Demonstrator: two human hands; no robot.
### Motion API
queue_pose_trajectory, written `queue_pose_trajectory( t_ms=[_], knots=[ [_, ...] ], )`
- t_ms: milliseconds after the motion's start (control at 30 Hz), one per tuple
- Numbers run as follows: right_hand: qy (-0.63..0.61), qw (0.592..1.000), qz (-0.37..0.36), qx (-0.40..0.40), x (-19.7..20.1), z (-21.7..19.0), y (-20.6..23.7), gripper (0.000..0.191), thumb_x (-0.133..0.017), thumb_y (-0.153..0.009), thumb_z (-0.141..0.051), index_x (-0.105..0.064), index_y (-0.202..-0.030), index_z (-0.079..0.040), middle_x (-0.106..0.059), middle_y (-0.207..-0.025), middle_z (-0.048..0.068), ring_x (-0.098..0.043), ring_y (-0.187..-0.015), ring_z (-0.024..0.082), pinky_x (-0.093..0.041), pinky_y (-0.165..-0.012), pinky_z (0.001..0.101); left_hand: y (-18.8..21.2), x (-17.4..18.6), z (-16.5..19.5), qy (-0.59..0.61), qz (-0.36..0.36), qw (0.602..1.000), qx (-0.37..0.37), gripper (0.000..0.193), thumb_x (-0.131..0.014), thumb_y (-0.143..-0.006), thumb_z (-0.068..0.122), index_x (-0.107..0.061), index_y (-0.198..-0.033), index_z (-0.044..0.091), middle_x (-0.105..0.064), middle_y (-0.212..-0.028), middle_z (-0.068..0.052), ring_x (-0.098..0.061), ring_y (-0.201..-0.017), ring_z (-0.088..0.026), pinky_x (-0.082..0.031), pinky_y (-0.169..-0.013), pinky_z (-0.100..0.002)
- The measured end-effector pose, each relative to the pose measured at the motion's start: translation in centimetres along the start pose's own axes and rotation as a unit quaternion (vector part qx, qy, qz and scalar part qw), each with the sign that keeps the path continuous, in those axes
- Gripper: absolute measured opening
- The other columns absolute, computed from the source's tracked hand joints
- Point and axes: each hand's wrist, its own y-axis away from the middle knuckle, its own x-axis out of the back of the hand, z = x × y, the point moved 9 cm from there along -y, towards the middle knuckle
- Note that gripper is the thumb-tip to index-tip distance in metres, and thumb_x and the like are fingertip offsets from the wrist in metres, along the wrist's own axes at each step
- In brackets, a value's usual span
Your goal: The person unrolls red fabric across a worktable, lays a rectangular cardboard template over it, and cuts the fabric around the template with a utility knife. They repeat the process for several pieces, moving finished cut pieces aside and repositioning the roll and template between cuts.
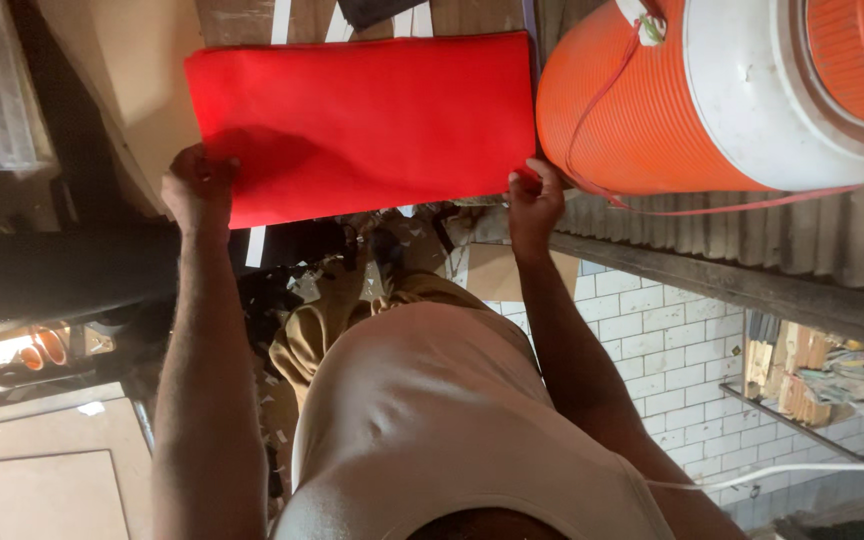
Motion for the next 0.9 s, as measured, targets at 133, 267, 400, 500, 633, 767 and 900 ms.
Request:
queue_pose_trajectory(
  t_ms=[133, 267, 400, 500, 633, 767, 900],
  knots=[
    [0.063, 0.997, 0.008, 0.043, 0.3, -1.2, -0.9, 0.040, -0.080, -0.090, -0.007, -0.065, -0.126, -0.001, -0.069, -0.104, 0.011, -0.070, -0.080, 0.016, -0.061, -0.067, 0.0310, 0.0, -0.6, -0.8, 0.055, 0.025, 0.995, 0.073, 0.039, -0.084, -0.086, 0.019, -0.069, -0.119, 0.004, -0.077, -0.102, -0.009, -0.074, -0.088, -0.019, -0.061, -0.075, -0.034],
    [0.178, 0.965, 0.037, 0.191, 0.1, -4.2, -0.2, 0.045, -0.085, -0.092, -0.014, -0.065, -0.130, 0.001, -0.068, -0.119, 0.018, -0.068, -0.105, 0.028, -0.058, -0.091, 0.0431, -0.3, -1.1, -3.0, 0.025, 0.026, 0.995, 0.094, 0.041, -0.081, -0.097, 0.029, -0.069, -0.127, 0.005, -0.078, -0.105, -0.012, -0.074, -0.094, -0.022, -0.058, -0.083, -0.038],
    [0.343, 0.903, 0.034, 0.258, -1.7, -6.8, 5.4, 0.054, -0.081, -0.096, -0.025, -0.061, -0.137, 0.004, -0.054, -0.125, 0.025, -0.062, -0.114, 0.039, -0.055, -0.091, 0.0471, 1.4, 1.2, -4.8, 0.063, 0.074, 0.995, 0.024, 0.056, -0.078, -0.101, 0.037, -0.056, -0.143, 0.005, -0.073, -0.113, -0.018, -0.071, -0.103, -0.030, -0.058, -0.091, -0.043],
    [0.371, 0.848, -0.062, 0.373, -5.9, -9.0, 10.5, 0.046, -0.079, -0.096, -0.026, -0.064, -0.132, -0.002, -0.050, -0.130, 0.025, -0.061, -0.112, 0.042, -0.055, -0.093, 0.0488, 5.4, 3.3, -6.0, -0.119, 0.118, 0.986, 0.012, 0.064, -0.076, -0.097, 0.032, -0.051, -0.150, 0.007, -0.058, -0.134, -0.027, -0.059, -0.113, -0.042, -0.052, -0.092, -0.055],
    [0.291, 0.822, -0.263, 0.413, -12.5, -9.5, 17.0, 0.045, -0.078, -0.100, -0.023, -0.062, -0.136, -0.001, -0.053, -0.128, 0.022, -0.063, -0.113, 0.037, -0.056, -0.092, 0.0457, 14.9, 6.8, -6.3, -0.103, 0.140, 0.985, -0.019, 0.057, -0.071, -0.105, 0.031, -0.048, -0.151, 0.008, -0.048, -0.146, -0.022, -0.046, -0.137, -0.041, -0.031, -0.116, -0.060],
    [0.229, 0.763, -0.378, 0.472, -18.9, -11.5, 25.3, 0.043, -0.077, -0.100, -0.021, -0.061, -0.134, 0.000, -0.052, -0.130, 0.021, -0.060, -0.116, 0.037, -0.055, -0.094, 0.0446, 25.1, 12.8, -9.2, -0.116, 0.140, 0.983, 0.018, 0.058, -0.073, -0.099, 0.034, -0.052, -0.146, 0.009, -0.051, -0.143, -0.019, -0.046, -0.136, -0.037, -0.028, -0.115, -0.059],
    [0.218, 0.715, -0.458, 0.481, -25.1, -12.9, 33.8, 0.040, -0.077, -0.100, -0.019, -0.063, -0.132, 0.001, -0.053, -0.131, 0.020, -0.060, -0.113, 0.035, -0.056, -0.089, 0.0439, 35.3, 20.1, -14.2, -0.077, 0.180, 0.976, 0.094, 0.044, -0.073, -0.098, 0.026, -0.062, -0.137, 0.011, -0.057, -0.138, -0.015, -0.049, -0.134, -0.033, -0.031, -0.115, -0.052]
  ],
)
